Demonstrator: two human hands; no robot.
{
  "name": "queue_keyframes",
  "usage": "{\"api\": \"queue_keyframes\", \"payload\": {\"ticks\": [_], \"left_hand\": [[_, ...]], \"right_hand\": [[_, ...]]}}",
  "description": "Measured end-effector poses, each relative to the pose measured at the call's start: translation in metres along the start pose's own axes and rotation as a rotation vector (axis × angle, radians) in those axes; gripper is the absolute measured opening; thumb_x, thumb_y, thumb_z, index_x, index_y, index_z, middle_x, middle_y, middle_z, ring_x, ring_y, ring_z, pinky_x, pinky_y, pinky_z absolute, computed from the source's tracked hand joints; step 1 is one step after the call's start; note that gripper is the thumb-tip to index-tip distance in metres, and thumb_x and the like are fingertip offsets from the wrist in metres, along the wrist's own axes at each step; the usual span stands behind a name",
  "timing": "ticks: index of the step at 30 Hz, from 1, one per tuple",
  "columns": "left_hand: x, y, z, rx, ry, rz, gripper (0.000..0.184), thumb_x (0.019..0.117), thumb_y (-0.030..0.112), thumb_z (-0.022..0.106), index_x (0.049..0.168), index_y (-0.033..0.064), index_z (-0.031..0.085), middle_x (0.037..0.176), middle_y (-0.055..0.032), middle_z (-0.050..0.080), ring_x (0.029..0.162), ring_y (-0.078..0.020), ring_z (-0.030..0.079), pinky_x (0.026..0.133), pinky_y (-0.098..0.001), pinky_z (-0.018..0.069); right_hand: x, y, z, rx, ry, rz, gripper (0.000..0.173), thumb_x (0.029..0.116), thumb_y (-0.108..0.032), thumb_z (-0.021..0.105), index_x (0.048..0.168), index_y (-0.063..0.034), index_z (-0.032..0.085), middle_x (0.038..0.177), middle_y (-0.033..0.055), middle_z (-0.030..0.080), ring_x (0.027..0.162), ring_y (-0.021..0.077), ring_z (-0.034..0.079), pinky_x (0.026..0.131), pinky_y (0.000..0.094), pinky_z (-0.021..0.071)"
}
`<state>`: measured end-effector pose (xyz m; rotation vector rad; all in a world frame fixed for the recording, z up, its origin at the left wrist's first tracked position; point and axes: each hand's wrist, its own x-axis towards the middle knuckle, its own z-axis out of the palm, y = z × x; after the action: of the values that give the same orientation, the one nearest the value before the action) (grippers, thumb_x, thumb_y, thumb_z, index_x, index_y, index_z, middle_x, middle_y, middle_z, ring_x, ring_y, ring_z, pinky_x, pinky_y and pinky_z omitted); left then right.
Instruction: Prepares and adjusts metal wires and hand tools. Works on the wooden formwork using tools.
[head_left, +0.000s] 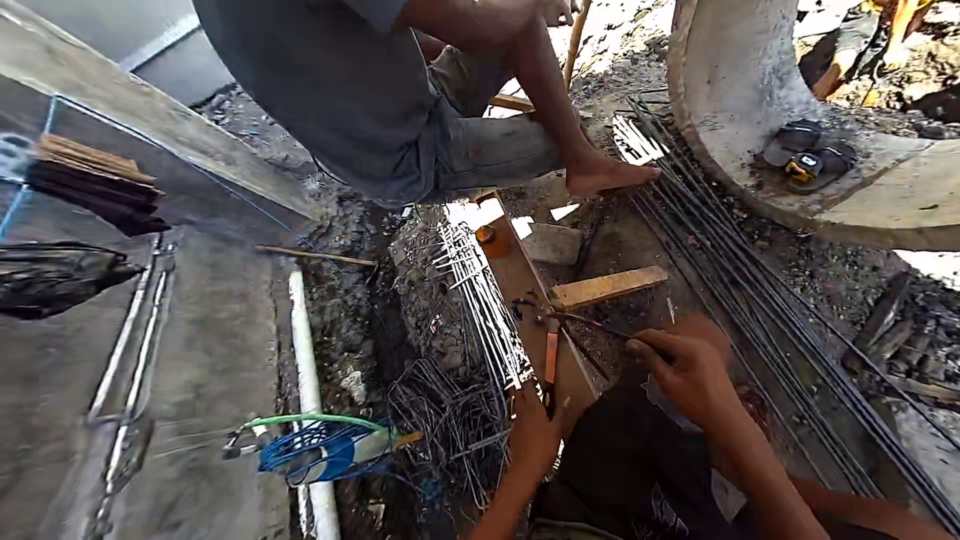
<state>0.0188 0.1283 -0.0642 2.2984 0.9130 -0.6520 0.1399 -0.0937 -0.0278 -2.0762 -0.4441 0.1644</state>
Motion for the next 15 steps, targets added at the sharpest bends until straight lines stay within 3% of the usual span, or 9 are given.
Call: {"api": "queue_keyframes", "payload": {"ticks": [2, 4, 6, 8, 9, 12, 15], "left_hand": [[0.001, -0.005, 0.01, 0.063, -0.092, -0.059, 0.068, 0.1007, 0.034, 0.064, 0.151, -0.002, 0.036, 0.143, -0.0297, 0.051, 0.117, -0.0436, 0.064, 0.097, -0.0576, 0.0527], [0.002, -0.009, 0.011, -0.013, -0.063, -0.029, 0.053, 0.1046, 0.024, 0.058, 0.146, -0.0048, 0.041, 0.134, -0.0294, 0.057, 0.114, -0.0422, 0.065, 0.097, -0.0545, 0.0524], [-0.002, -0.017, 0.005, -0.161, -0.013, 0.007, 0.041, 0.1061, 0.015, 0.053, 0.139, -0.0085, 0.047, 0.116, -0.0286, 0.064, 0.104, -0.0402, 0.066, 0.094, -0.0529, 0.052], [-0.008, -0.023, -0.003, -0.287, 0.033, 0.058, 0.033, 0.1076, 0.015, 0.049, 0.129, -0.0092, 0.055, 0.088, -0.0204, 0.064, 0.078, -0.0303, 0.063, 0.076, -0.0471, 0.0528], [-0.011, -0.025, -0.005, -0.362, 0.049, 0.07, 0.031, 0.109, 0.016, 0.045, 0.121, -0.0085, 0.059, 0.077, -0.0127, 0.057, 0.066, -0.0222, 0.056, 0.067, -0.0408, 0.049], [-0.019, -0.025, -0.01, -0.578, 0.024, 0.034, 0.035, 0.1103, 0.022, 0.034, 0.111, -0.0033, 0.058, 0.066, 0.0004, 0.043, 0.052, -0.0102, 0.042, 0.052, -0.0294, 0.0412], [-0.026, -0.004, -0.022, -0.853, -0.065, -0.043, 0.036, 0.1128, 0.025, 0.026, 0.105, 0.0033, 0.053, 0.059, 0.005, 0.038, 0.042, -0.0054, 0.035, 0.041, -0.0212, 0.035]], "right_hand": [[0.029, 0.001, 0.004, -0.134, -0.154, 0.06, 0.035, 0.1041, -0.038, 0.054, 0.105, -0.0113, 0.078, 0.077, 0.0103, 0.071, 0.069, 0.0286, 0.068, 0.064, 0.0544, 0.0526], [0.049, 0.011, 0.009, -0.244, -0.283, 0.155, 0.033, 0.1055, -0.037, 0.054, 0.109, -0.0129, 0.077, 0.086, 0.0136, 0.074, 0.083, 0.0348, 0.072, 0.074, 0.0592, 0.052], [0.054, 0.031, 0.016, -0.27, -0.364, 0.231, 0.034, 0.1065, -0.036, 0.053, 0.112, -0.0124, 0.077, 0.093, 0.0157, 0.075, 0.091, 0.0371, 0.072, 0.081, 0.0611, 0.0517], [0.053, 0.053, 0.022, -0.211, -0.441, 0.273, 0.034, 0.1069, -0.034, 0.053, 0.116, -0.0102, 0.076, 0.099, 0.0181, 0.075, 0.097, 0.0385, 0.071, 0.087, 0.0628, 0.0504], [0.052, 0.064, 0.026, -0.181, -0.468, 0.278, 0.034, 0.1066, -0.034, 0.054, 0.116, -0.0096, 0.076, 0.1, 0.0184, 0.075, 0.098, 0.0385, 0.071, 0.089, 0.0635, 0.05], [0.048, 0.082, 0.036, -0.143, -0.55, 0.303, 0.034, 0.1065, -0.035, 0.054, 0.119, -0.0118, 0.076, 0.105, 0.0168, 0.075, 0.103, 0.0363, 0.071, 0.094, 0.0632, 0.0492], [0.052, 0.085, 0.037, -0.216, -0.682, 0.359, 0.036, 0.1077, -0.037, 0.051, 0.127, -0.016, 0.072, 0.115, 0.0167, 0.073, 0.111, 0.0375, 0.068, 0.098, 0.0644, 0.0467]]}}
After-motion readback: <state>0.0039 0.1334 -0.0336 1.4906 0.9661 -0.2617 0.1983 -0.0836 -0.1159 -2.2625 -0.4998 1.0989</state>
